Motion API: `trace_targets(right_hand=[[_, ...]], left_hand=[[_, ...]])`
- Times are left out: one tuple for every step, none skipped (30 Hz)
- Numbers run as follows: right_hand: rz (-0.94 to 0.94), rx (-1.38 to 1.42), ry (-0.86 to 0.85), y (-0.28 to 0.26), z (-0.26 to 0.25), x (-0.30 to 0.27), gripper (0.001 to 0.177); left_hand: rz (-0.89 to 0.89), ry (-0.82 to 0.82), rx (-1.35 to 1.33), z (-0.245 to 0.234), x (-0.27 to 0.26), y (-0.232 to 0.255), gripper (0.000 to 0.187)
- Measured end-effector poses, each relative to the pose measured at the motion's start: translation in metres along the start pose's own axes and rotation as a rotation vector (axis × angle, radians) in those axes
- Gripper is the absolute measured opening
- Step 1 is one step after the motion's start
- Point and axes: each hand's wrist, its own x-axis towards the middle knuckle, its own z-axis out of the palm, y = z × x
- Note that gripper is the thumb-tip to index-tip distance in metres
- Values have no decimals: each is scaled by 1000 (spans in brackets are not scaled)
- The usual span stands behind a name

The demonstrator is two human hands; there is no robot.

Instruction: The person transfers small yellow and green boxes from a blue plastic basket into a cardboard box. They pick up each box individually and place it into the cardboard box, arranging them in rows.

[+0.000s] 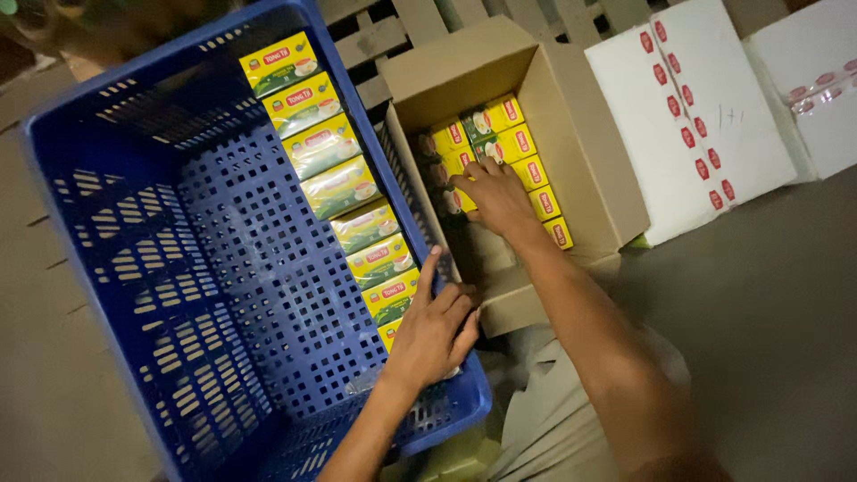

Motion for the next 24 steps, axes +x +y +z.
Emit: trace_targets(right_hand=[[2,5,-4,1,7,1,65],[19,26,0,2,14,3,66],[35,47,4,3,20,4,68],[37,53,-1,3,22,5,68],[42,41,-6,2,24,5,73],[49,25,-6,5,23,7,77],[53,26,-6,5,25,8,77],[58,14,-1,5,29,9,76],[64,3,4,5,32,10,74],[66,7,1,7,35,9,74],[70,-28,-10,8,38,9,64],[76,-63,-17,10,40,12,55],[79,-59,-15,14,49,14,55],[70,-87,-19,17,58,15,48],[62,-115,-23,21,67,16,42],[66,-114,-20,22,67,16,42],[58,-113,-6,23,68,16,39],[49,-109,5,21,70,14,37],[51,-105,4,18,68,10,37],[56,-42,32,17,63,8,36],[60,20,59,16,59,7,36],[64,23,59,21,57,4,36],[86,199,64,25,55,2,37],[104,374,70,30,53,2,41]], left_hand=[[-3,-6,-2,0,0,0,26],[-4,-14,5,-1,0,0,26],[-6,-21,12,-1,1,0,26],[-9,-27,10,-1,0,0,26],[-21,-26,-3,0,-1,1,27],[-27,-21,-16,0,0,1,28],[-25,-24,-18,2,1,0,28],[-32,-22,-15,3,1,0,27],[-39,-19,-11,5,0,0,25],[-41,-24,-12,5,1,1,25],[-51,-29,-19,5,1,2,24],[-57,-34,-24,3,3,1,23],[-56,-38,-23,2,4,1,23],[-55,-36,-25,2,5,2,23],[-54,-35,-28,2,6,3,22],[-50,-37,-27,3,6,2,22],[-52,-33,-24,4,7,2,23],[-59,-31,-22,4,5,2,24],[-59,-36,-21,1,5,5,24],[-60,-36,-16,-2,6,6,22],[-62,-37,-10,-4,8,7,20],[-61,-41,-11,-4,8,8,20],[-67,-45,1,-4,8,9,20],[-75,-46,15,-4,8,9,21]])
